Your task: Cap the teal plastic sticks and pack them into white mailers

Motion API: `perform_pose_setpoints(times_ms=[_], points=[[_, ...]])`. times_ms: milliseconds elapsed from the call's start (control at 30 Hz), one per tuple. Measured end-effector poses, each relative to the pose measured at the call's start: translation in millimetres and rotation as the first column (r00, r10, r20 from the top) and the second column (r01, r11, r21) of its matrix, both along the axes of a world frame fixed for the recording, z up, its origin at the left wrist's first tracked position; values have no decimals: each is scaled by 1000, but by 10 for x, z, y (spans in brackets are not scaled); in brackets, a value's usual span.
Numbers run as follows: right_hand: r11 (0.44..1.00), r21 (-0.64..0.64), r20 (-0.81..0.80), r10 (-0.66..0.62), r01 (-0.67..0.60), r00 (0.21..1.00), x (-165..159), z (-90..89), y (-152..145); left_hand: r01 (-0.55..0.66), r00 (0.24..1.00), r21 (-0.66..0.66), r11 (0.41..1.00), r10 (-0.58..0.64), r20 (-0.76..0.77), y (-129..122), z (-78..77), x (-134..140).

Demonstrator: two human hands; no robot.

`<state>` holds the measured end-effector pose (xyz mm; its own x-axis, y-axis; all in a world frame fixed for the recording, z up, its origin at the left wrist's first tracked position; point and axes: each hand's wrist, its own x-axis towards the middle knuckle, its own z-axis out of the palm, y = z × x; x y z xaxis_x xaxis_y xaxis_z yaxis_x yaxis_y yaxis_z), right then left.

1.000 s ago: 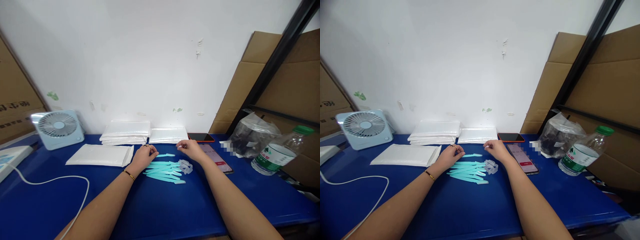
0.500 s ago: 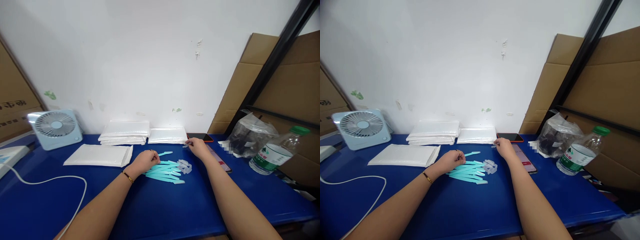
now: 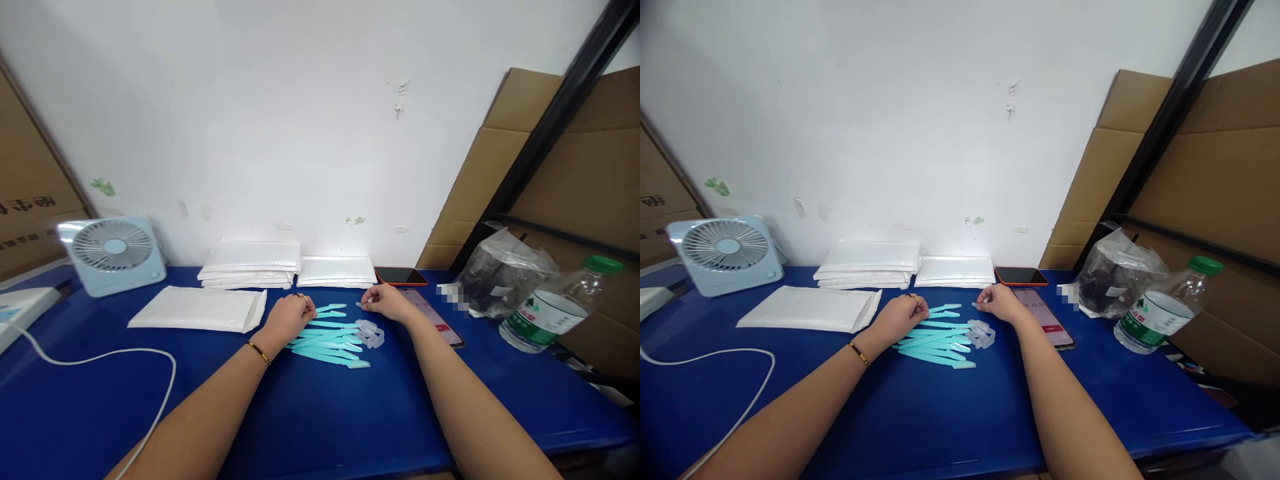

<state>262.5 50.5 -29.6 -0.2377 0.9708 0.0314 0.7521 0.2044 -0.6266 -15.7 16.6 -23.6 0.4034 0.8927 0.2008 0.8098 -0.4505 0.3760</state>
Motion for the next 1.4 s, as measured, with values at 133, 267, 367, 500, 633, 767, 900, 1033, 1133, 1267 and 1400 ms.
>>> perform_pose_setpoints(times_ms=[133, 267, 367, 500, 633, 767, 900, 1033, 1133, 1267, 1400], points=[[993, -33, -83, 107, -110, 991, -98, -27, -24, -17, 1000, 17, 1000, 17, 16, 11, -17, 22], [988, 7, -90, 151, -151, 984, -285, -40, -75, -14, 1000, 0, 1000, 14, 14, 24, -21, 55], [984, 11, -115, 177, -177, 977, -402, -33, -108, -1, 1000, -3, 1000, 1, 15, 50, -38, 69], [984, 42, -84, 176, -173, 981, -399, 56, -152, -17, 1000, 53, 998, 17, 10, 44, -37, 71], [982, 58, -33, 184, -182, 982, -244, 247, -249, 51, 998, 49, 998, -53, 30, -31, 40, 64], [966, -68, 71, 253, -248, 965, -157, 372, -340, 102, 995, -44, 994, -102, -14, -73, 106, 47], [959, -137, 125, 266, -249, 956, -172, 363, -348, 114, 992, -65, 991, -117, -39, -42, 114, 6], [971, -105, 119, 229, -217, 966, -151, 321, -315, 135, 989, -6, 991, -135, -67, -6, 114, -38], [982, -28, 114, 189, -187, 975, -142, 282, -282, 138, 987, 13, 990, -136, -84, 2, 114, -52], [976, 80, 121, 193, -204, 974, -191, 218, -246, 153, 983, 54, 987, -146, -113, 7, 104, -64], [971, 108, 90, 206, -215, 974, -238, 189, -245, 191, 969, 136, 972, -165, -184, 16, 101, -85]])
